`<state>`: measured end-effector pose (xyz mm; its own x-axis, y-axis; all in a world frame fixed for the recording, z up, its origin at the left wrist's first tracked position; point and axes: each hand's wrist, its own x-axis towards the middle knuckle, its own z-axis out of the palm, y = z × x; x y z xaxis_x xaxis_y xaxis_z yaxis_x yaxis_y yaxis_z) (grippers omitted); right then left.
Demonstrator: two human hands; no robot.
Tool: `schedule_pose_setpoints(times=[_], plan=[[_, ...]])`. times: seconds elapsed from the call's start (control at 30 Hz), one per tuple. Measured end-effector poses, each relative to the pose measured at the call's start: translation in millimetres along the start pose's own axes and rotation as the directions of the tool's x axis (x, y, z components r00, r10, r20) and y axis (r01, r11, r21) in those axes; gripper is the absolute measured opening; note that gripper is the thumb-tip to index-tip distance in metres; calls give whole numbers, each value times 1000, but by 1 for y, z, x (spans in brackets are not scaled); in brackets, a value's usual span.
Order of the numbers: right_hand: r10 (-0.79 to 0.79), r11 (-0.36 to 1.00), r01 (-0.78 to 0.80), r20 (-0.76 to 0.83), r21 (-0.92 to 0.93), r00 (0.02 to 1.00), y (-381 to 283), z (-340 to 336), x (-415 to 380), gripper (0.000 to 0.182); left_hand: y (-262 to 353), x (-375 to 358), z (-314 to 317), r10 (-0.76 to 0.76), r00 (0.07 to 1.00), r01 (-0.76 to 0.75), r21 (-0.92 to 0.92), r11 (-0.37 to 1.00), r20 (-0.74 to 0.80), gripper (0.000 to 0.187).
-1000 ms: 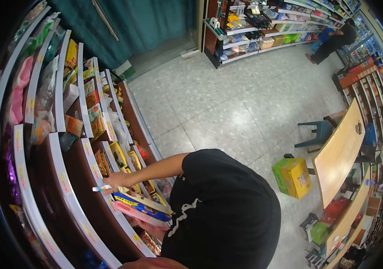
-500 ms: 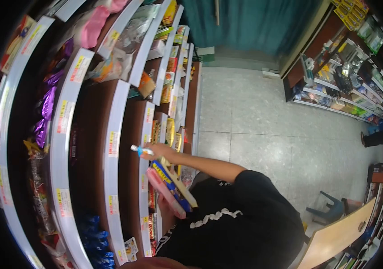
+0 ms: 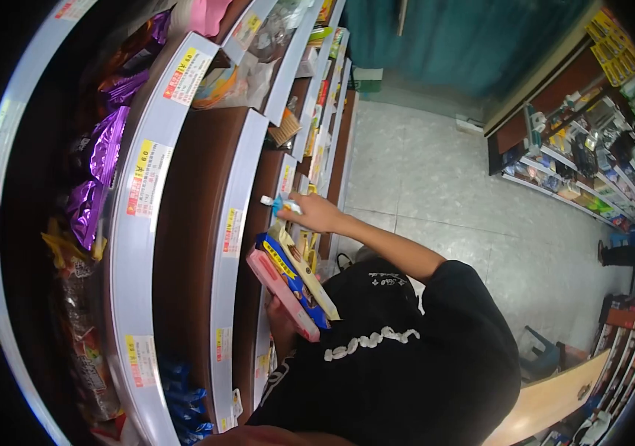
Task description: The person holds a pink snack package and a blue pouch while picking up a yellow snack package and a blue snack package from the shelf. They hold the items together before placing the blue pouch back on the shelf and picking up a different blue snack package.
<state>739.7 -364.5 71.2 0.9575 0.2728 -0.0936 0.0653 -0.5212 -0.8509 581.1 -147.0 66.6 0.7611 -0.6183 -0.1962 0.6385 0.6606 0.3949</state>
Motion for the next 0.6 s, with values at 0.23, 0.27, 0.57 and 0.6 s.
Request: schedule_pose_setpoints(times=[0.23,0.27,0.57,0.6], plan=[[105,992,-106,25,67,994,0,-26,9,66,7,4,14,96,976,-81,87,993,-196,80],[99,992,-101,38,71,994,5,-27,12,66,9,9,17,106,972,-79,134,988,-209,80],[55,985,-69,90,157,994,32,-84,43,65,0,93,76,367,798,-254,286,924,-478,75],[85,980,-98,84,172,993,38,-89,51,65,1,101,78,389,709,-284,267,921,-588,75]])
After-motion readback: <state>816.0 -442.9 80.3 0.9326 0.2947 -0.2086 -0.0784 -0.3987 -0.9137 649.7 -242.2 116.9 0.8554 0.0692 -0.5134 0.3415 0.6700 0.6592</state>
